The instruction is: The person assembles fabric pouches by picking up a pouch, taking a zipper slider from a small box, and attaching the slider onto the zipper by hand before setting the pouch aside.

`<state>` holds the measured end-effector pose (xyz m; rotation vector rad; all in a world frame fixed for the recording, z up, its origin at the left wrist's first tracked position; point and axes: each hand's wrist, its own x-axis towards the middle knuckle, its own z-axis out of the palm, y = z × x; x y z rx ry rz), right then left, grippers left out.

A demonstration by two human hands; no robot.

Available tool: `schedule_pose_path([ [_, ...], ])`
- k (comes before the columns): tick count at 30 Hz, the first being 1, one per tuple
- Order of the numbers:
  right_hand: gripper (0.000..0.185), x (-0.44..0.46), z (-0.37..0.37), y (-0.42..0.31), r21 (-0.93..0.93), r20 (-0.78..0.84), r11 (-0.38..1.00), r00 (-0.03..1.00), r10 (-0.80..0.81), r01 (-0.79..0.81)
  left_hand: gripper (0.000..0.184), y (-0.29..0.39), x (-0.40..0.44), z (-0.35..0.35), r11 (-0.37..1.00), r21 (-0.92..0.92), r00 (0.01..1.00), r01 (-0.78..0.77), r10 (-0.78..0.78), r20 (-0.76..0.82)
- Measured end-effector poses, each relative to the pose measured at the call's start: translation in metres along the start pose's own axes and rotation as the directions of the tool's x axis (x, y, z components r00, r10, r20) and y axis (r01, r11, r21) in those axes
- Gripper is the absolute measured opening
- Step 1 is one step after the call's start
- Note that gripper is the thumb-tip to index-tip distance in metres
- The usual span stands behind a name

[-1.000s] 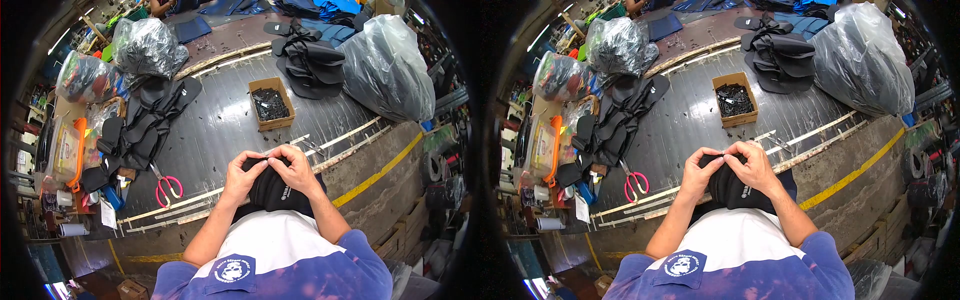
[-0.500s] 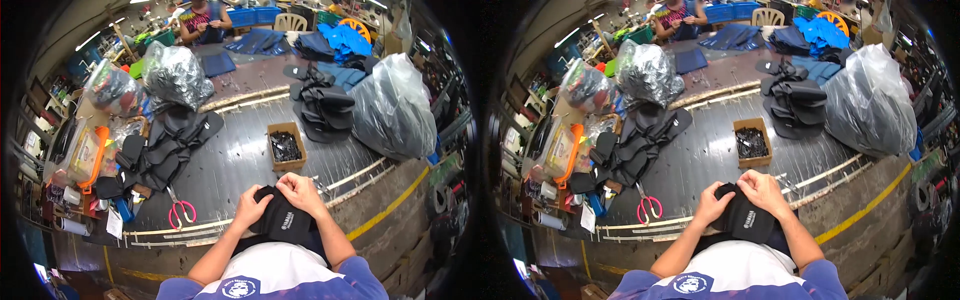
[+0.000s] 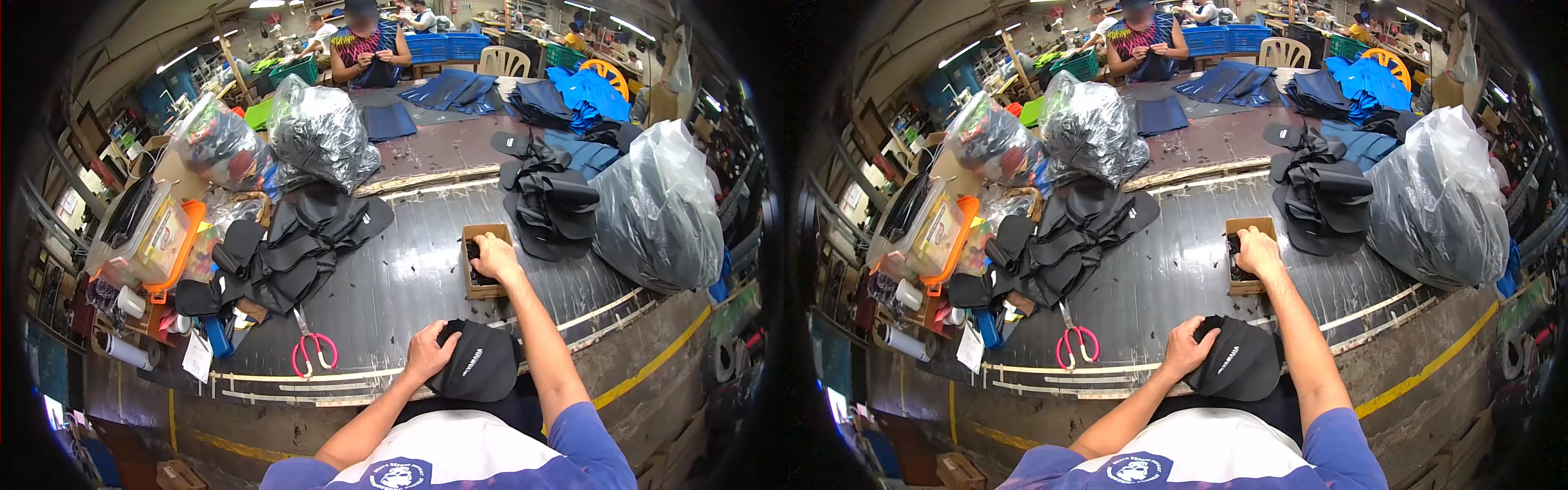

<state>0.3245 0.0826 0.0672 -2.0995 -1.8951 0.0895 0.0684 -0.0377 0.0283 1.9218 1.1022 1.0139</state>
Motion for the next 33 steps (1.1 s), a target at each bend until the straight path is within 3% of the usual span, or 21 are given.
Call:
schedule_pose_path([
  [3,0.029,-0.005,-0.006,-0.001,-0.004,0.051,1.0,0.999,-0.011,0.011,0.024,0.003,0.0,-0.001,1.0,0.005,0.999,0.022,-0.022,0.034],
  [15,0.012,-0.013,-0.001,0.004,0.059,-0.021,0.998,0.999,-0.037,0.038,0.023,0.004,-0.001,-0.004,0.998,-0.056,0.998,0.036,-0.033,0.058],
  [19,0.014,-0.02,-0.006,-0.001,0.012,-0.185,0.998,0.981,-0.065,0.068,0.02,-0.003,0.0,-0.005,0.978,-0.179,0.992,0.103,-0.087,0.094],
  [22,0.013,-0.037,-0.034,-0.012,0.301,-0.3,0.953,0.951,0.079,0.016,0.019,-0.014,0.01,-0.012,0.918,-0.328,0.957,0.223,-0.142,0.254],
  [23,0.013,-0.046,-0.038,-0.014,0.296,-0.289,0.955,0.953,0.094,-0.004,0.019,-0.012,0.015,-0.017,0.912,-0.334,0.951,0.236,-0.147,0.272],
  [24,0.012,-0.056,-0.041,-0.015,0.618,-0.158,0.784,0.969,0.188,-0.052,0.02,-0.005,0.02,-0.025,0.861,-0.387,0.92,0.329,-0.199,0.338],
  [25,0.012,-0.066,-0.043,-0.016,0.853,-0.006,0.508,0.971,0.237,-0.119,0.02,0.002,0.024,-0.028,0.799,-0.429,0.879,0.422,-0.245,0.408],
  [26,0.012,-0.074,-0.047,-0.016,0.969,0.146,0.161,0.962,0.233,-0.186,0.02,0.008,0.027,-0.028,0.79,-0.43,0.869,0.437,-0.248,0.427],
  [27,0.012,-0.086,-0.05,-0.018,0.966,0.159,0.16,0.955,0.25,-0.202,0.021,0.014,0.028,-0.029,0.813,-0.416,0.885,0.407,-0.237,0.402],
  [30,0.018,-0.126,-0.054,-0.029,0.933,0.264,-0.286,0.956,0.127,-0.219,0.021,0.025,0.031,-0.026,0.856,-0.379,0.908,0.353,-0.216,0.358],
  [33,0.02,-0.149,-0.043,-0.034,0.907,0.292,-0.349,0.95,0.115,-0.237,0.018,0.033,0.028,-0.01,0.879,-0.407,0.963,0.25,-0.18,0.202],
])
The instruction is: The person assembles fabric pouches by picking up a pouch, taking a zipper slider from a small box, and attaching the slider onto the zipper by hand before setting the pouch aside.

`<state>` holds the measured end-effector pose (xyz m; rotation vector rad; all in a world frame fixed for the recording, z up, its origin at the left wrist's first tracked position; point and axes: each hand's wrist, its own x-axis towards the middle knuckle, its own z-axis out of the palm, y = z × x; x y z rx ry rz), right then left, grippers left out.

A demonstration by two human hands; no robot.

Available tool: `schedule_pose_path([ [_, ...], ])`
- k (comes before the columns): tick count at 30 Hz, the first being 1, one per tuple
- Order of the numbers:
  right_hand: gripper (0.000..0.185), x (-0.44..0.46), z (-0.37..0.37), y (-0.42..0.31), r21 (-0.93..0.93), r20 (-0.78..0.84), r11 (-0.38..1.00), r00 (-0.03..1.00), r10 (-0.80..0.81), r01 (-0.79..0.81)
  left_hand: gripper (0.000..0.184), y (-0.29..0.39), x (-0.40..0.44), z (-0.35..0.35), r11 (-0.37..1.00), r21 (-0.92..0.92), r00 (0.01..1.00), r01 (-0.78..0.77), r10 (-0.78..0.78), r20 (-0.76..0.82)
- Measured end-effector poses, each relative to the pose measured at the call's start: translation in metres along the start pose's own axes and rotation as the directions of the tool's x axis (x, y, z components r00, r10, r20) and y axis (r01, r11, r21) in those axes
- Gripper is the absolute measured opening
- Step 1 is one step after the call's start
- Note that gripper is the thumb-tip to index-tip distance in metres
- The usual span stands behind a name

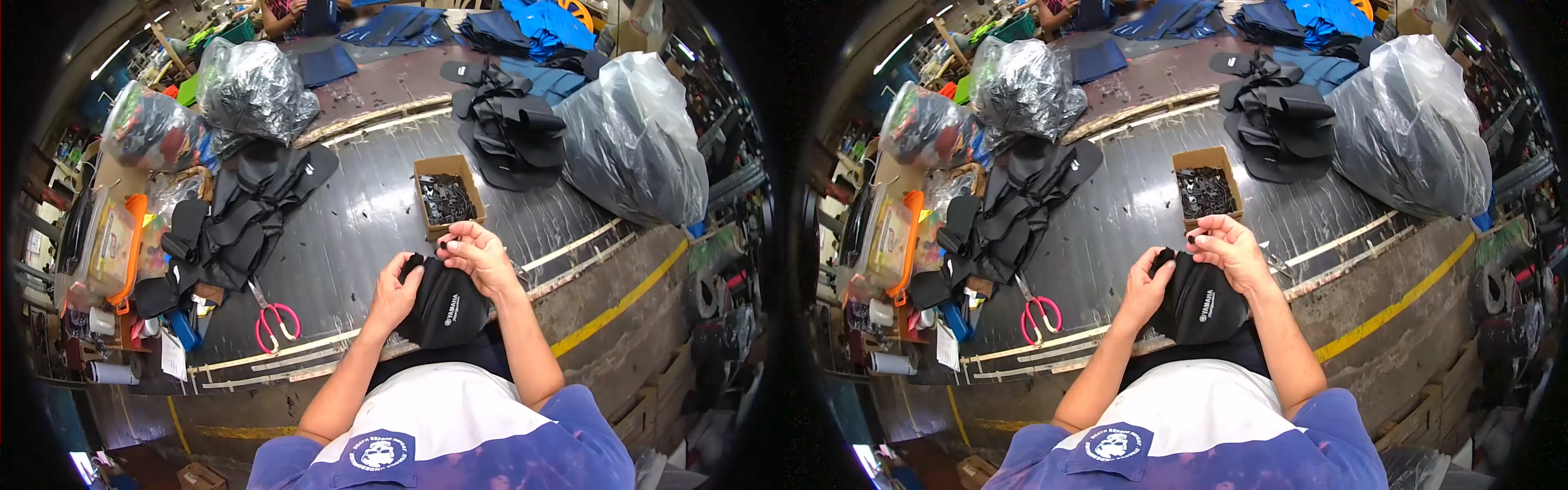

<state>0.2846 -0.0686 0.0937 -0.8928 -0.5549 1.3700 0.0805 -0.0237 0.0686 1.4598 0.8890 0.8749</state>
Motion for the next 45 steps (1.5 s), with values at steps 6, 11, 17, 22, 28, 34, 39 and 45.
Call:
schedule_pose_path([
  [6,0.026,-0.011,-0.015,0.026,-0.037,-0.02,0.997,0.997,0.069,-0.069,0.017,-0.031,-0.004,0.011,0.998,0.035,0.998,-0.048,0.05,-0.036],
  [11,0.024,-0.012,-0.022,0.042,-0.11,-0.063,0.987,0.992,0.112,-0.118,0.018,-0.038,-0.005,0.012,0.993,0.1,0.997,-0.059,0.063,-0.036],
  [17,0.021,-0.01,-0.031,0.059,-0.191,-0.057,0.977,0.995,0.087,-0.096,0.019,-0.036,-0.006,0.011,0.982,0.156,0.993,-0.105,0.111,-0.031],
  [22,0.021,-0.011,-0.026,0.059,-0.159,-0.047,0.985,0.997,0.059,-0.066,0.019,-0.031,-0.006,0.011,0.978,0.189,0.995,-0.09,0.095,-0.018],
  [28,0.019,-0.013,-0.025,0.054,0.023,-0.062,0.99,0.989,0.137,-0.136,0.016,-0.032,-0.007,0.013,0.982,0.144,0.993,-0.118,0.119,0.005],
  [34,0.021,-0.018,-0.014,0.038,0.14,-0.089,0.973,0.977,0.196,-0.182,0.014,-0.034,-0.005,0.01,0.981,0.167,0.995,-0.102,0.101,0.018],
  [39,0.026,-0.02,-0.012,0.038,0.159,-0.048,0.971,0.981,0.186,-0.177,0.013,-0.036,-0.005,0.011,0.984,0.128,0.992,-0.125,0.126,0.0],
  [45,0.032,-0.022,0.002,0.038,-0.03,-0.161,0.997,0.985,0.06,-0.065,0.013,-0.04,-0.006,0.013,0.996,0.025,0.994,-0.09,0.091,-0.055],
])
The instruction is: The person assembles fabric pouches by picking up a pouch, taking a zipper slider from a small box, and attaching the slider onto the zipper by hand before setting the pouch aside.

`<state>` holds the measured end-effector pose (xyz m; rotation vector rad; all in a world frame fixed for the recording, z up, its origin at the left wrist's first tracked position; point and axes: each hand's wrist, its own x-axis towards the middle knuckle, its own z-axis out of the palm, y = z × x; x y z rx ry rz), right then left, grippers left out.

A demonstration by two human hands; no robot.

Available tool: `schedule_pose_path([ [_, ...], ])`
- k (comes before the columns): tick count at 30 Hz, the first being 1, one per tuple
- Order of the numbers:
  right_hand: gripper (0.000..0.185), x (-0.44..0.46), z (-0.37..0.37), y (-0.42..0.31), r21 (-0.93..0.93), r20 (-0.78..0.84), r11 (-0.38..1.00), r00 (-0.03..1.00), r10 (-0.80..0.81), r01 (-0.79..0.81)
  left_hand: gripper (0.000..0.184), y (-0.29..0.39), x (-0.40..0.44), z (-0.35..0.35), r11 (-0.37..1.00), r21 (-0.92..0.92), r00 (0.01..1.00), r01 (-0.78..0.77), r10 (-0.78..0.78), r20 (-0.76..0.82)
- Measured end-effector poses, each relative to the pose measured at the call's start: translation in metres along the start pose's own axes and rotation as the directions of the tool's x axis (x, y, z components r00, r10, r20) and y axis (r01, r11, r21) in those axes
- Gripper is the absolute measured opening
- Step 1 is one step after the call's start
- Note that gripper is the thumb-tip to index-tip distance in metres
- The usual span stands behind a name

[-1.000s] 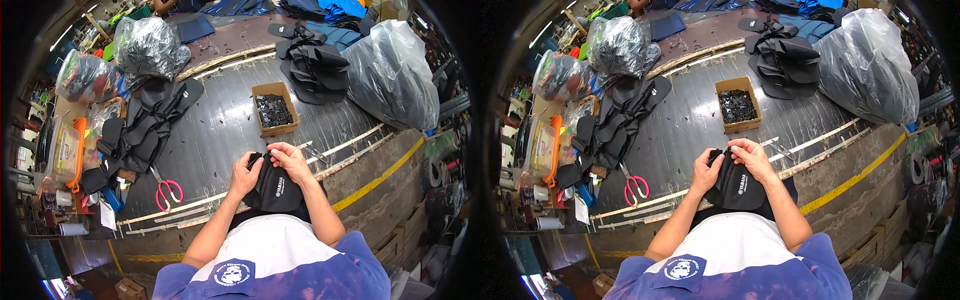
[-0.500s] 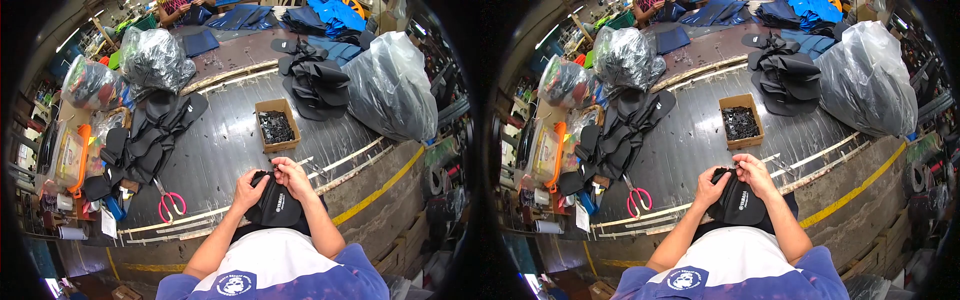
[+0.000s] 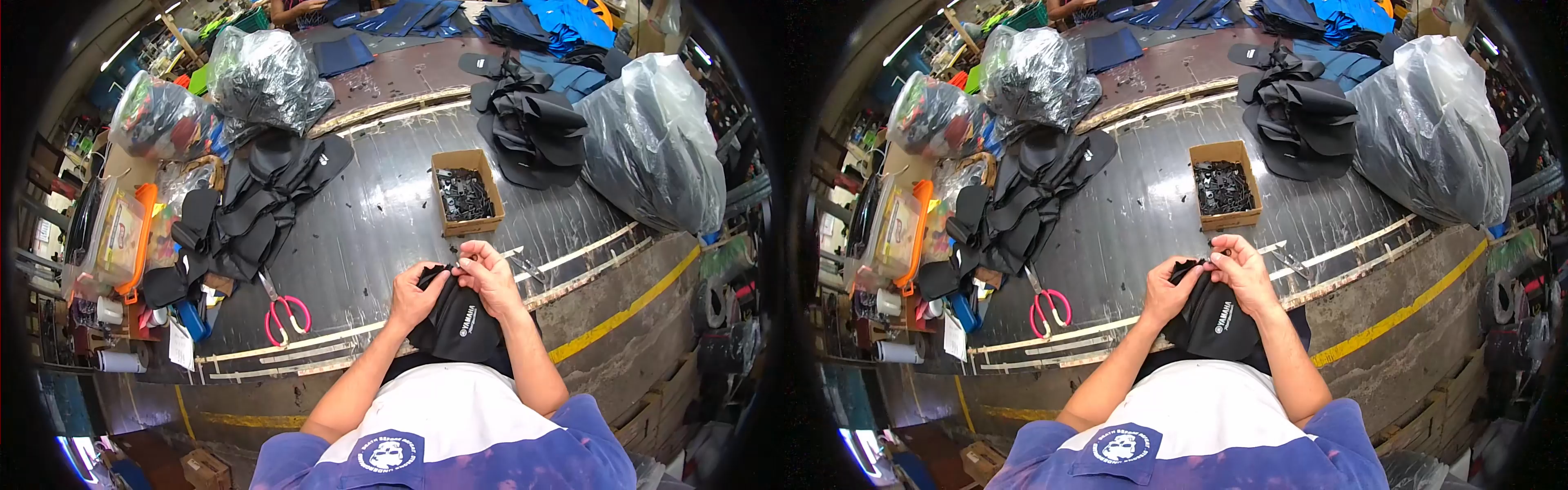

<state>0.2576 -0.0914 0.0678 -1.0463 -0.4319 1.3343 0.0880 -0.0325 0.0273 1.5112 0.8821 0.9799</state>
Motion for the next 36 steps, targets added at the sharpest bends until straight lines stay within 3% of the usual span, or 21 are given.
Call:
schedule_pose_path([
  [8,0.033,0.01,-0.015,0.013,-0.102,0.069,0.987,0.991,-0.114,0.121,0.011,0.0,-0.004,-0.005,0.999,-0.033,0.999,0.042,-0.042,0.004],
  [17,0.037,0.009,-0.013,0.016,-0.168,0.087,0.976,0.989,-0.122,0.136,0.012,-0.002,-0.003,-0.008,1.0,-0.001,0.999,0.003,-0.003,0.037],
  [20,0.039,0.016,-0.015,0.02,-0.206,0.193,0.935,0.949,-0.249,0.288,0.012,-0.003,-0.003,-0.01,1.0,-0.012,0.999,-0.003,0.003,0.048],
  [28,0.043,0.028,-0.022,0.01,-0.195,0.338,0.94,0.919,-0.204,0.28,0.012,-0.004,-0.002,-0.012,1.0,-0.001,0.996,-0.016,0.016,0.085],
  [36,0.041,0.032,-0.024,0.01,-0.19,0.325,0.947,0.927,-0.188,0.259,0.014,0.001,-0.002,-0.012,1.0,0.004,0.996,0.001,-0.002,0.09],
])
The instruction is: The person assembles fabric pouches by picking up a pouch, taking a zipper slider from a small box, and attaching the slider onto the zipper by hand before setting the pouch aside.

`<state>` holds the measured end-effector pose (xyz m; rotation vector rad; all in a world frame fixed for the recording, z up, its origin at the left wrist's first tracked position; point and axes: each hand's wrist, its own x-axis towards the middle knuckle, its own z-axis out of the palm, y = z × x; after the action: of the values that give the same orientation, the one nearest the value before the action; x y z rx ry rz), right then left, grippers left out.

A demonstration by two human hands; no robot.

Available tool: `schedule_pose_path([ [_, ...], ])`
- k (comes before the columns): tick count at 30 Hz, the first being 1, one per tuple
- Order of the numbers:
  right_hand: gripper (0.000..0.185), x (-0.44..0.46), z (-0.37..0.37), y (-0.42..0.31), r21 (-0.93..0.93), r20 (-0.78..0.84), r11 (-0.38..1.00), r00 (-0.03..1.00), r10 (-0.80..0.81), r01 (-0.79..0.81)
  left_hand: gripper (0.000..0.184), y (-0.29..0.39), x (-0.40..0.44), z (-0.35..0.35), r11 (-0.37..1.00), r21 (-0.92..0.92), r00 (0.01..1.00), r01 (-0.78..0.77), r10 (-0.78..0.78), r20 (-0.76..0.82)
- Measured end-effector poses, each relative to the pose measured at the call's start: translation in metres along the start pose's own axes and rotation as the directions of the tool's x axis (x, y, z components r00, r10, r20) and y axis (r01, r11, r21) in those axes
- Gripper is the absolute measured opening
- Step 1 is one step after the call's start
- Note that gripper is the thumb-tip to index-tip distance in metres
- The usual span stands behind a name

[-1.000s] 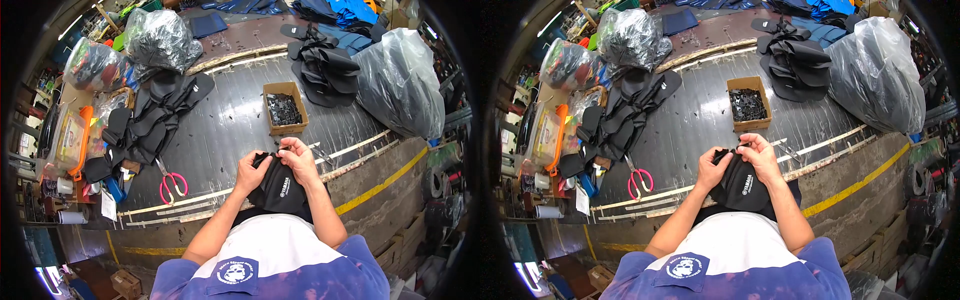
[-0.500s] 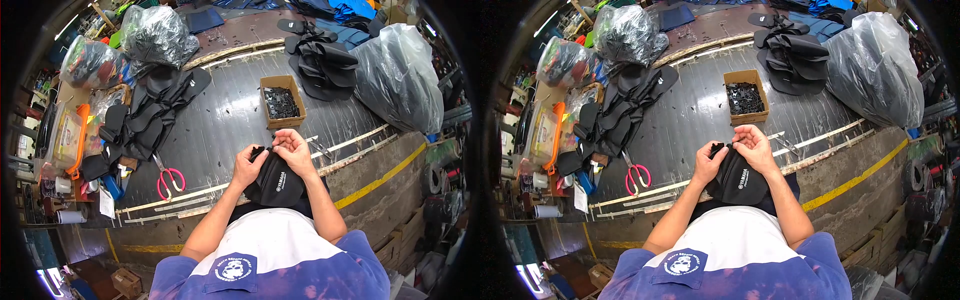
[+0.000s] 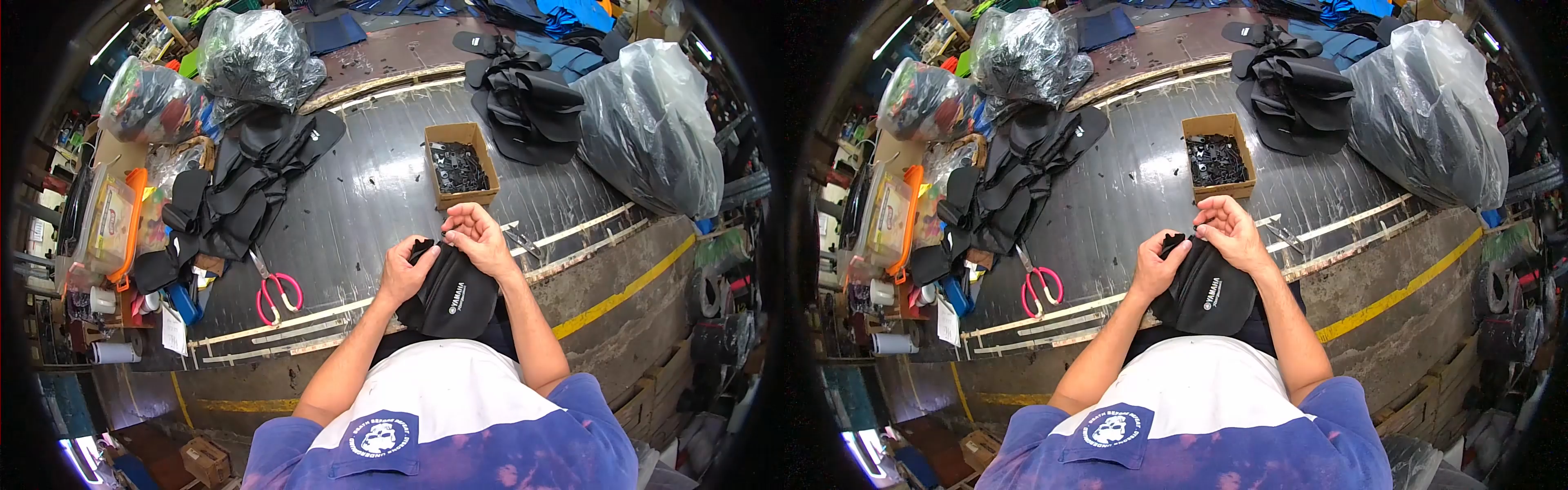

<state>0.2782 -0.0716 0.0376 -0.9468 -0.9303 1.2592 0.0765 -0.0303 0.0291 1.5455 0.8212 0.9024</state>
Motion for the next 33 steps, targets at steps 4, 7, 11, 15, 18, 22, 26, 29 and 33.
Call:
schedule_pose_path([
  [4,0.029,0.0,-0.002,0.002,-0.009,-0.019,1.0,1.0,0.005,-0.005,0.014,0.001,0.0,0.001,1.0,0.009,1.0,-0.016,0.016,0.005],
  [7,0.024,-0.001,-0.004,0.001,-0.026,-0.055,0.999,0.998,0.018,-0.019,0.014,0.001,0.0,0.001,0.999,0.032,1.0,-0.02,0.02,0.003],
  [11,0.021,-0.001,-0.004,0.002,-0.019,-0.072,1.0,0.997,0.004,-0.006,0.014,0.0,0.001,0.001,1.0,0.028,1.0,-0.009,0.009,0.005],
  [15,0.022,-0.004,-0.005,-0.005,-0.071,-0.114,0.993,0.989,0.091,-0.099,0.014,0.0,0.0,0.001,1.0,0.026,1.0,-0.012,0.012,0.009],
  [18,0.024,-0.001,-0.005,-0.009,-0.086,-0.14,0.985,0.981,0.134,-0.147,0.014,0.003,0.002,0.002,1.0,0.013,1.0,-0.023,0.023,0.006],
  [22,0.028,-0.004,-0.004,-0.005,-0.042,-0.158,0.99,0.979,0.126,-0.134,0.014,0.003,0.0,0.001,1.0,0.021,1.0,-0.02,0.02,0.001],
  [26,0.031,-0.003,-0.006,-0.004,-0.029,-0.148,0.995,0.984,0.095,-0.1,0.014,0.001,0.001,0.001,0.999,0.036,1.0,-0.002,0.002,0.007],
  [29,0.033,-0.001,-0.004,-0.011,-0.054,-0.132,0.991,0.985,0.112,-0.12,0.014,0.0,0.001,0.002,0.999,0.038,1.0,0.004,-0.004,0.009],
  [33,0.034,0.0,-0.003,-0.011,-0.065,-0.059,0.995,0.995,0.075,-0.079,0.014,-0.001,0.001,0.001,0.999,0.039,1.0,0.002,-0.003,0.007],
])
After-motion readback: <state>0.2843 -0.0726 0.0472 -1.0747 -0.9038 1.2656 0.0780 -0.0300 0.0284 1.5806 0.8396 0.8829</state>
